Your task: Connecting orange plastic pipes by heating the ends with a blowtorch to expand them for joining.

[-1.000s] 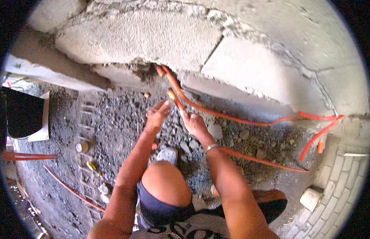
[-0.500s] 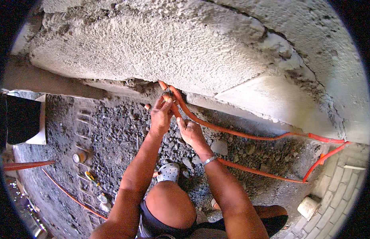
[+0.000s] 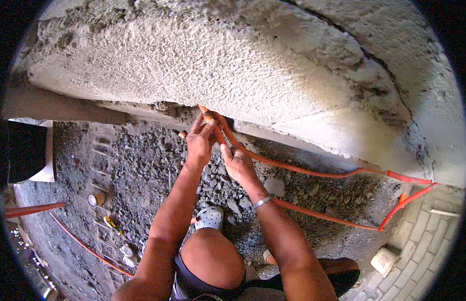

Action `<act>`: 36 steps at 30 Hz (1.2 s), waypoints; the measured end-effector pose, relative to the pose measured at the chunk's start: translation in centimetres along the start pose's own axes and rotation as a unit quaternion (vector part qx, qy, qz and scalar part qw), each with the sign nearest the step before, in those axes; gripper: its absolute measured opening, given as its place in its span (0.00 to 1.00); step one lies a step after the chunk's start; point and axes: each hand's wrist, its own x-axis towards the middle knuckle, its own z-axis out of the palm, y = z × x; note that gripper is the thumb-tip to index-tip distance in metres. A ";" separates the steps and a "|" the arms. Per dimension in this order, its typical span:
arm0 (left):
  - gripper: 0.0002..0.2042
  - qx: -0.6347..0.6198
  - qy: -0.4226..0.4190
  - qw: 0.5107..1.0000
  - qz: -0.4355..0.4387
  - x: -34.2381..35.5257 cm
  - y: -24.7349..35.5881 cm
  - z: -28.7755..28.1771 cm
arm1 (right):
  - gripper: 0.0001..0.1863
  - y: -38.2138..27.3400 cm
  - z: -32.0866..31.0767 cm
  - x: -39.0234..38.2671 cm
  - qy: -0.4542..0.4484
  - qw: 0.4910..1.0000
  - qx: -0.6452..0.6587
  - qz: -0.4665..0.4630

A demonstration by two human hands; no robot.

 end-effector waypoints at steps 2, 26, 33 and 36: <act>0.25 0.009 -0.005 1.000 -0.002 0.0 0.0 0.1 | 0.35 0.2 -0.1 0.1 0.000 1.000 0.013 -0.009; 0.15 -0.005 -0.003 0.998 -0.065 -3.0 -3.6 0.4 | 0.29 0.5 0.6 1.2 0.065 0.997 -0.045 -0.025; 0.22 -0.069 0.092 0.990 -0.076 -3.8 -3.9 3.1 | 0.20 8.2 -3.8 -3.3 -0.105 0.976 -0.073 -0.178; 0.22 -0.059 0.058 0.996 -0.020 -3.5 -5.5 3.8 | 0.19 12.6 -4.6 -5.2 -0.153 0.988 0.024 0.005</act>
